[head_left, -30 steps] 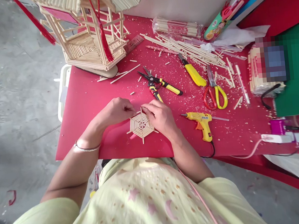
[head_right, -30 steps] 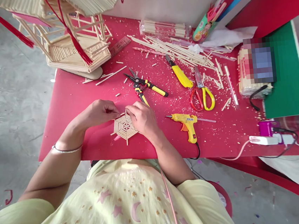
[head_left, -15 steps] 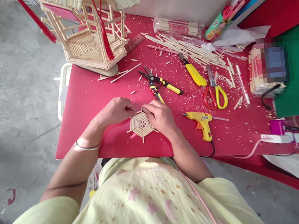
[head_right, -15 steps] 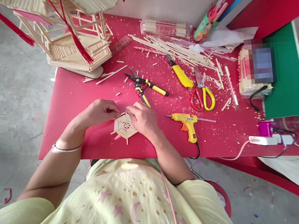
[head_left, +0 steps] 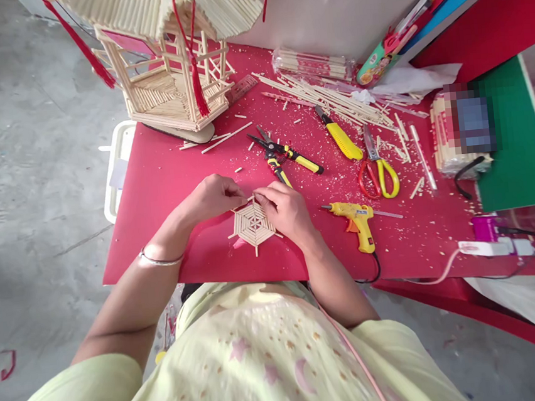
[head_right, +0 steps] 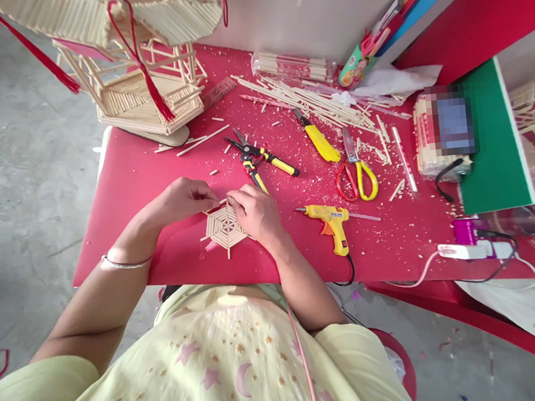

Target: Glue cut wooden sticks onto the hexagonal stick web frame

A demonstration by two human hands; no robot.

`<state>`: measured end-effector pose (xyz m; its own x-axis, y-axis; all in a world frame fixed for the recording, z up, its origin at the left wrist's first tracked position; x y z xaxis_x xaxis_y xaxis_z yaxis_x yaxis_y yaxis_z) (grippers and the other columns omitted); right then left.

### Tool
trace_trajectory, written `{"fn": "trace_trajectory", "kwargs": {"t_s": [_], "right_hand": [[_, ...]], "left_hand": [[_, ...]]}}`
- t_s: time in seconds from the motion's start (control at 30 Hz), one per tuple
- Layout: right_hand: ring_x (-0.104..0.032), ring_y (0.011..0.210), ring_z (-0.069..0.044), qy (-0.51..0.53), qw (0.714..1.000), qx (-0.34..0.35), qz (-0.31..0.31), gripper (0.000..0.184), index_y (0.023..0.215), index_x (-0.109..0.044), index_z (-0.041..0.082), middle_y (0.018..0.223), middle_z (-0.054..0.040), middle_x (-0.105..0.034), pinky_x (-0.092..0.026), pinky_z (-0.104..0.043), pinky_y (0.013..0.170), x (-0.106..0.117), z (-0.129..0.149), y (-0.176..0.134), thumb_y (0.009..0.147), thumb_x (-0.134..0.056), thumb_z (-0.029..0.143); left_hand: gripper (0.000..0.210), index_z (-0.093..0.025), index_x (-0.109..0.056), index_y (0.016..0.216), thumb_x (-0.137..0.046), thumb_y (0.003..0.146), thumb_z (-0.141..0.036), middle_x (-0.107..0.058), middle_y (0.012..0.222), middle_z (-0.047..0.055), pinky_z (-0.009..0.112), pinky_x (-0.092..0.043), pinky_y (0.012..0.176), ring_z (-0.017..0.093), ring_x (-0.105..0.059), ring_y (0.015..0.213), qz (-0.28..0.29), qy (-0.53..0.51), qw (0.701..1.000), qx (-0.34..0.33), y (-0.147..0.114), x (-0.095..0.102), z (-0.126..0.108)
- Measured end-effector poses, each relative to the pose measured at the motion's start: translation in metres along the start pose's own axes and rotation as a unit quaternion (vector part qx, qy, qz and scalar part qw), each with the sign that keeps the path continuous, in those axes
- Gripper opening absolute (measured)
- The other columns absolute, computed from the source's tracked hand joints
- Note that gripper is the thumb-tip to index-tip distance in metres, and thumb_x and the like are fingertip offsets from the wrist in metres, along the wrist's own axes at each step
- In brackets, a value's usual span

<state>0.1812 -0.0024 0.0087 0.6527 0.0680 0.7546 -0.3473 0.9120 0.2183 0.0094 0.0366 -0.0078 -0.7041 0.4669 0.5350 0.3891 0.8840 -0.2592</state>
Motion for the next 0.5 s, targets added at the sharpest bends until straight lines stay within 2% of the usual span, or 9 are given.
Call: {"fn": "trace_trajectory", "kwargs": {"t_s": [0.17,0.37,0.5], "right_hand": [[-0.070,0.094,-0.019,0.077,0.997,0.004,-0.025,0.028,0.119,-0.074,0.024,0.105,-0.0063,-0.075,-0.053,-0.031,0.088,0.004,0.003,0.001,0.105,-0.057,0.040],[-0.067,0.083,-0.016,0.168,0.982,-0.003,-0.081,0.022,0.097,-0.075,0.023,0.091,-0.0022,-0.074,-0.052,-0.028,0.078,0.014,0.008,0.005,0.102,-0.063,0.040],[-0.068,0.088,-0.016,0.182,0.978,-0.021,-0.101,0.027,0.102,-0.076,0.025,0.098,-0.0036,-0.075,-0.053,-0.030,0.081,0.018,0.008,0.005,0.103,-0.059,0.046]], "left_hand": [[0.028,-0.013,-0.081,0.080,-0.073,0.075,-0.040,-0.069,0.066,0.002,0.024,-0.043,0.056,0.012,-0.055,0.059,-0.004,-0.098,0.995,-0.007,-0.001,0.000,-0.005],[0.027,-0.014,-0.081,0.084,-0.081,0.073,-0.039,-0.074,0.072,0.005,0.024,-0.049,0.060,0.014,-0.062,0.064,-0.011,-0.159,0.987,-0.036,-0.002,-0.003,-0.016],[0.028,-0.013,-0.080,0.083,-0.085,0.072,-0.038,-0.073,0.071,0.005,0.023,-0.047,0.056,0.012,-0.061,0.060,-0.039,-0.190,0.979,-0.055,-0.004,0.000,-0.019]]}}
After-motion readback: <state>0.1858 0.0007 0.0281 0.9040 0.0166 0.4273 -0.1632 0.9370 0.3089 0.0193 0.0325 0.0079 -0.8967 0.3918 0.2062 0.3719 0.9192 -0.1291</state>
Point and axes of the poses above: each hand's wrist, its own y-axis towards the middle knuckle, its own x-axis out of the back of the hand, z = x × y, the point moved 7 cm from there along y, towards the middle knuckle
